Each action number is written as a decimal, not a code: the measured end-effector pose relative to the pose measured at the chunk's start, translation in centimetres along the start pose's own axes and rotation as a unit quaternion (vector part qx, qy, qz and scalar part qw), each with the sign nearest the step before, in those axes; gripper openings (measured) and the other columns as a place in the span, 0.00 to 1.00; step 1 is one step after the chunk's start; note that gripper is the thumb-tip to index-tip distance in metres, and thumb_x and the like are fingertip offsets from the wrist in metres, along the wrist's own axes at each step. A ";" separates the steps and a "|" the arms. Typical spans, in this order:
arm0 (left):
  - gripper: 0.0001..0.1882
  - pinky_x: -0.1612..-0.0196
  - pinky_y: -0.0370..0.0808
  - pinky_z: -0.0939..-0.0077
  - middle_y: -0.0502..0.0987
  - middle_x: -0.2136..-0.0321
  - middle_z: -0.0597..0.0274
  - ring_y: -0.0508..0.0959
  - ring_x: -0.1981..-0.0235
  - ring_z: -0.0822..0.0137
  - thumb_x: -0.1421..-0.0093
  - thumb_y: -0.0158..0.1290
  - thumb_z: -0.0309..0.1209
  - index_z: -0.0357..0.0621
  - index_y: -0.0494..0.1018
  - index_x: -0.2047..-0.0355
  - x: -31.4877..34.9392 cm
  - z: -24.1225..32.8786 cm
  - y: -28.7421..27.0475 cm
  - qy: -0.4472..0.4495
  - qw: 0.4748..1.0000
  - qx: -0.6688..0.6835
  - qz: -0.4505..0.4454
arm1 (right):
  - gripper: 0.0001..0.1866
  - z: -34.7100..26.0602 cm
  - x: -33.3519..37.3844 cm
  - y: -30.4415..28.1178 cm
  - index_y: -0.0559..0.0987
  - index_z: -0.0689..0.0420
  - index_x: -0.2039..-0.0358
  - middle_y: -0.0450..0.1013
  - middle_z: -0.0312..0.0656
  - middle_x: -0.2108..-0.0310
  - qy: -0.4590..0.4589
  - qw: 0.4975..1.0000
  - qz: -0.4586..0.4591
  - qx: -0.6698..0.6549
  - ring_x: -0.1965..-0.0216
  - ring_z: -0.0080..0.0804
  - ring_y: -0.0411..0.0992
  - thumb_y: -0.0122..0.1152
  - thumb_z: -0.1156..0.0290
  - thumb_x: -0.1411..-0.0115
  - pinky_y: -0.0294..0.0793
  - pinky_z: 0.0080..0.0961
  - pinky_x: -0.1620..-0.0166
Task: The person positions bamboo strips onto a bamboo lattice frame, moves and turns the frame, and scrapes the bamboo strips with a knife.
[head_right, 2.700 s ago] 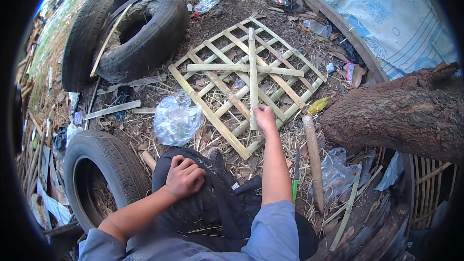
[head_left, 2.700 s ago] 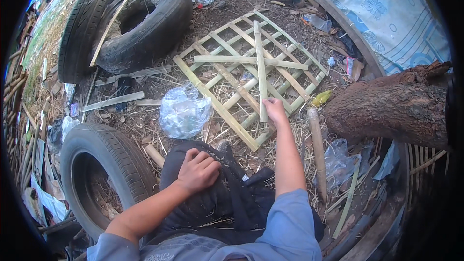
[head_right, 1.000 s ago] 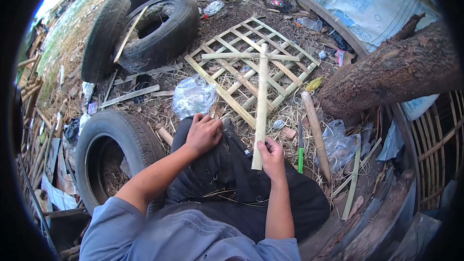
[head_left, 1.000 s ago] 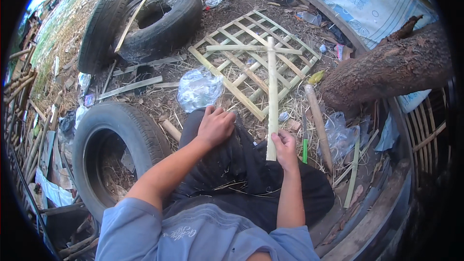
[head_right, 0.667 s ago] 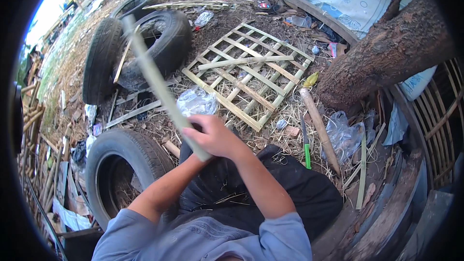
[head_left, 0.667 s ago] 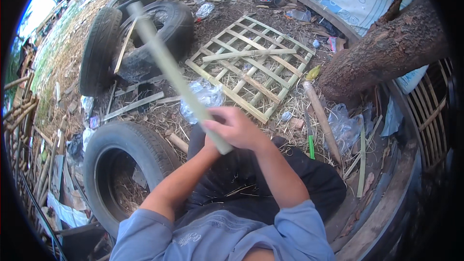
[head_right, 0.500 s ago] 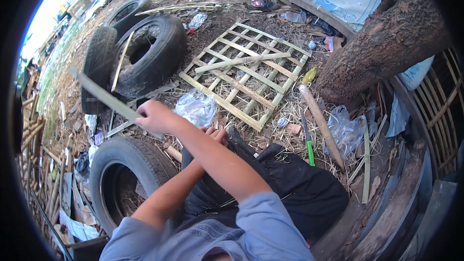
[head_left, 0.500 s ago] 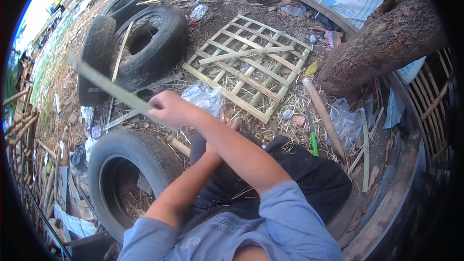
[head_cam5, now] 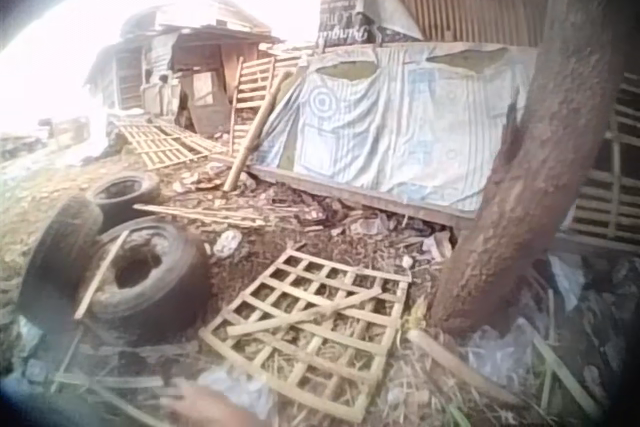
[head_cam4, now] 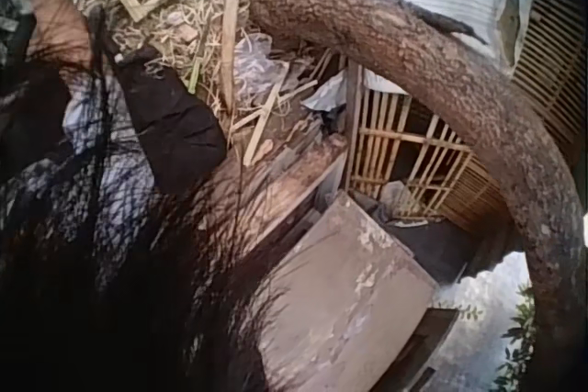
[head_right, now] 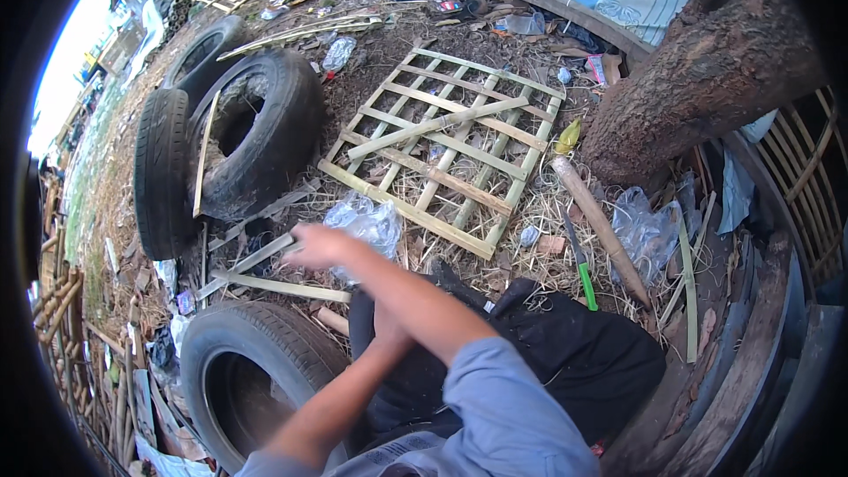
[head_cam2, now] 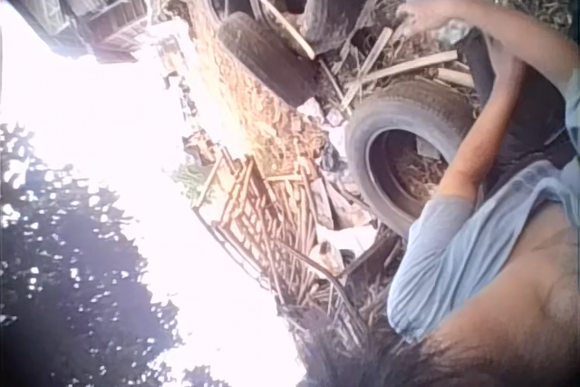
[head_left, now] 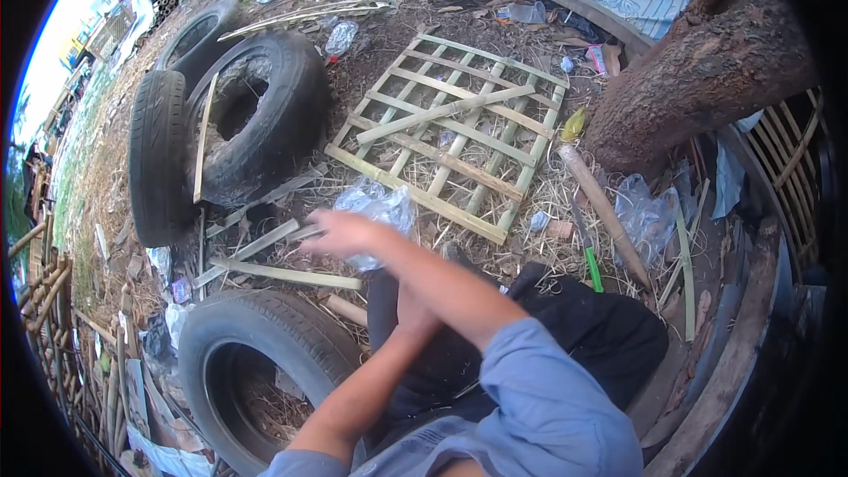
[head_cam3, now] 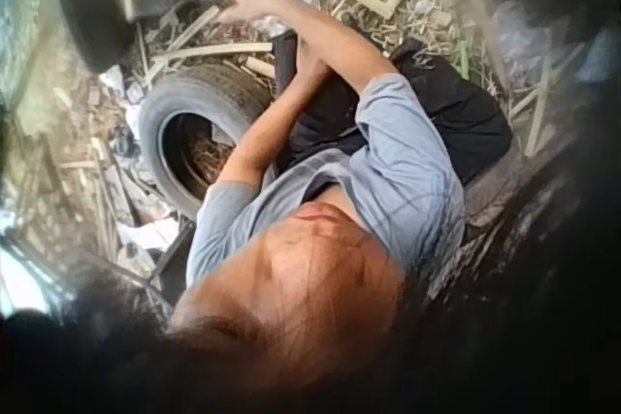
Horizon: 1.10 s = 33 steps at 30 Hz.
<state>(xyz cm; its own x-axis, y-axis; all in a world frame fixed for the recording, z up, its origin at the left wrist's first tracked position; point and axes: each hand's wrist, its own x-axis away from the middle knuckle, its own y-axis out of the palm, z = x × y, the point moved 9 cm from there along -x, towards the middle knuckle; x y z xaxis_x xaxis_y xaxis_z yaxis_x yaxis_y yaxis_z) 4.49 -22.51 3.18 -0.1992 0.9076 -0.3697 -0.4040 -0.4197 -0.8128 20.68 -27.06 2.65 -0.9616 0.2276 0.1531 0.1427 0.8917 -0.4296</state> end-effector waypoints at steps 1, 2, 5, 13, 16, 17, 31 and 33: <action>0.06 0.57 0.63 0.64 0.73 0.75 0.66 0.72 0.68 0.66 0.52 0.55 0.32 0.49 0.70 0.74 -0.4 0.6 -0.5 0.031 0.999 -0.022 -0.008 | 0.36 1.8 1.1 -3.9 0.67 0.58 0.44 0.70 0.53 0.49 0.032 0.997 0.063 -0.017 0.49 0.46 0.70 0.61 0.48 0.47 0.67 0.37 0.45; 0.06 0.57 0.63 0.64 0.72 0.77 0.66 0.72 0.69 0.66 0.53 0.55 0.31 0.49 0.70 0.75 -0.9 2.4 0.8 0.074 0.996 -0.039 -0.028 | 0.34 9.6 1.6 -7.2 0.68 0.59 0.45 0.71 0.55 0.51 0.054 0.984 0.152 -0.068 0.51 0.45 0.72 0.64 0.53 0.48 0.69 0.35 0.47; 0.06 0.58 0.63 0.65 0.71 0.79 0.68 0.72 0.70 0.67 0.55 0.56 0.28 0.50 0.70 0.76 -1.5 2.2 0.6 0.059 0.997 -0.047 -0.032 | 0.28 16.1 8.1 -16.3 0.70 0.60 0.49 0.74 0.54 0.56 0.200 0.939 0.277 0.040 0.54 0.44 0.74 0.63 0.58 0.46 0.72 0.36 0.50; 0.07 0.59 0.62 0.67 0.71 0.79 0.71 0.71 0.72 0.69 0.57 0.59 0.29 0.53 0.72 0.77 -2.0 2.0 2.0 0.055 0.994 -0.034 -0.084 | 0.22 23.9 5.4 -23.7 0.72 0.57 0.52 0.67 0.50 0.51 0.187 0.871 0.360 0.275 0.48 0.48 0.65 0.58 0.66 0.48 0.65 0.43 0.45; 0.07 0.59 0.62 0.69 0.71 0.80 0.71 0.71 0.73 0.69 0.56 0.59 0.29 0.52 0.71 0.77 -2.0 1.6 2.1 0.060 0.994 -0.033 -0.089 | 0.21 24.2 1.5 -25.4 0.73 0.54 0.51 0.66 0.48 0.50 0.138 0.823 0.398 0.382 0.45 0.46 0.63 0.55 0.68 0.48 0.60 0.48 0.43; 0.07 0.60 0.62 0.70 0.70 0.80 0.71 0.71 0.75 0.70 0.55 0.60 0.30 0.51 0.71 0.78 -1.9 1.7 2.3 0.067 0.994 -0.034 -0.085 | 0.20 24.1 1.0 -25.7 0.73 0.53 0.51 0.66 0.48 0.49 0.122 0.792 0.405 0.440 0.43 0.45 0.62 0.54 0.69 0.47 0.58 0.48 0.41; 0.06 0.60 0.62 0.69 0.69 0.81 0.69 0.71 0.73 0.68 0.56 0.58 0.27 0.50 0.70 0.79 -2.0 2.1 2.0 0.077 0.994 -0.041 -0.061 | 0.13 18.9 5.0 -24.7 0.78 0.54 0.72 0.73 0.40 0.70 -0.020 0.776 0.273 0.568 0.59 0.35 0.71 0.62 0.60 0.55 0.60 0.43 0.43; 0.06 0.59 0.63 0.69 0.69 0.81 0.68 0.71 0.73 0.68 0.55 0.57 0.28 0.50 0.70 0.79 -1.9 2.2 2.2 0.077 0.995 -0.042 -0.055 | 0.14 16.1 9.9 -24.8 0.77 0.55 0.72 0.73 0.41 0.70 -0.013 0.777 0.273 0.567 0.60 0.37 0.71 0.62 0.60 0.55 0.60 0.44 0.43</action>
<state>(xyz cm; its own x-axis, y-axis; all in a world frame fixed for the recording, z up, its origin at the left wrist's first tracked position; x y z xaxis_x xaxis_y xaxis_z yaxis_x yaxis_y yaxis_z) 2.05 -25.13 3.09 -0.0169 0.9418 -0.3358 -0.3386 -0.3214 -0.8843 3.87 -53.23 0.51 -0.8365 0.4296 -0.3402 0.2474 -0.2577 -0.9340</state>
